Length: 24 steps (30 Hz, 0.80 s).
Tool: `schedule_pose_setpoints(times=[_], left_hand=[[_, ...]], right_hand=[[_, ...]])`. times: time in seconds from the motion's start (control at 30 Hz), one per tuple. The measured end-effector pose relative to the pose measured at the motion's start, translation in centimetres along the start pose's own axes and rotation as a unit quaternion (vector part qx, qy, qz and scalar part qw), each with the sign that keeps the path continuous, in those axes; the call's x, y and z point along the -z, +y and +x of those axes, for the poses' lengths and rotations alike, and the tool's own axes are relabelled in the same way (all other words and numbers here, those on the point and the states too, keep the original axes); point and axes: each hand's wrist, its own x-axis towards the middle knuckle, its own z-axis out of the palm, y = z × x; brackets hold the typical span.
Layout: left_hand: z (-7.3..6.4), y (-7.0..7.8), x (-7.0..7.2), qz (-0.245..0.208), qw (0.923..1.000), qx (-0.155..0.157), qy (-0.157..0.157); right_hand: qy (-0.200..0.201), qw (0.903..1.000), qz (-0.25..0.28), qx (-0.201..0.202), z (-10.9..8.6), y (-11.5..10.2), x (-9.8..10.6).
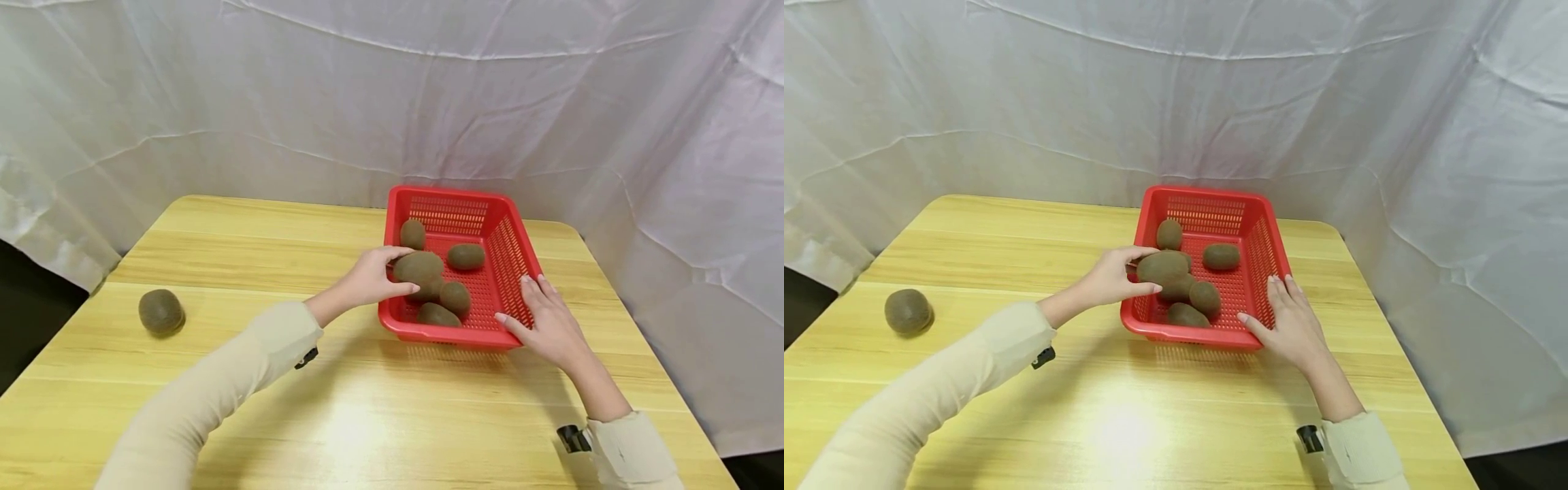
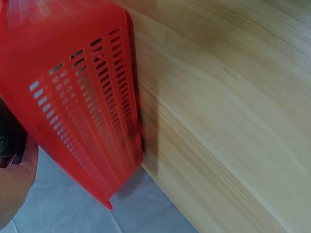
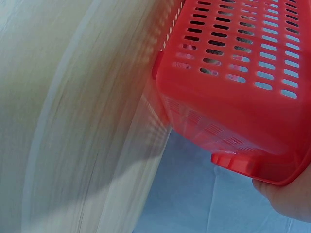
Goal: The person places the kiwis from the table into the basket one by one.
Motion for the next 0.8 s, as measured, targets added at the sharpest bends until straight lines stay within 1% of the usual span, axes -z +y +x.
schedule_pose_setpoints(times=[0.27,0.33,0.53,0.63,0.8], left_hand=[[0.7,1.2,-1.7,0.034,0.9984,-0.034,-0.029],[0.8,1.5,-2.1,0.043,0.9976,-0.037,-0.039],[1.1,2.4,-3.2,0.047,0.9957,-0.038,-0.069],[1.4,2.6,-3.8,0.059,0.9946,-0.041,-0.075],[1.6,3.0,-4.5,0.072,0.9935,-0.042,-0.077]], right_hand=[[-0.003,1.0000,0.001,-0.002,0.0,0.0,0.0],[-0.002,1.0000,0.000,-0.002,0.0,0.0,0.0],[-0.005,1.0000,0.001,-0.006,0.0,-0.1,0.0],[-0.006,1.0000,0.003,-0.006,0.0,-0.1,0.0],[-0.012,0.9999,0.003,0.008,-0.1,0.0,0.3]])
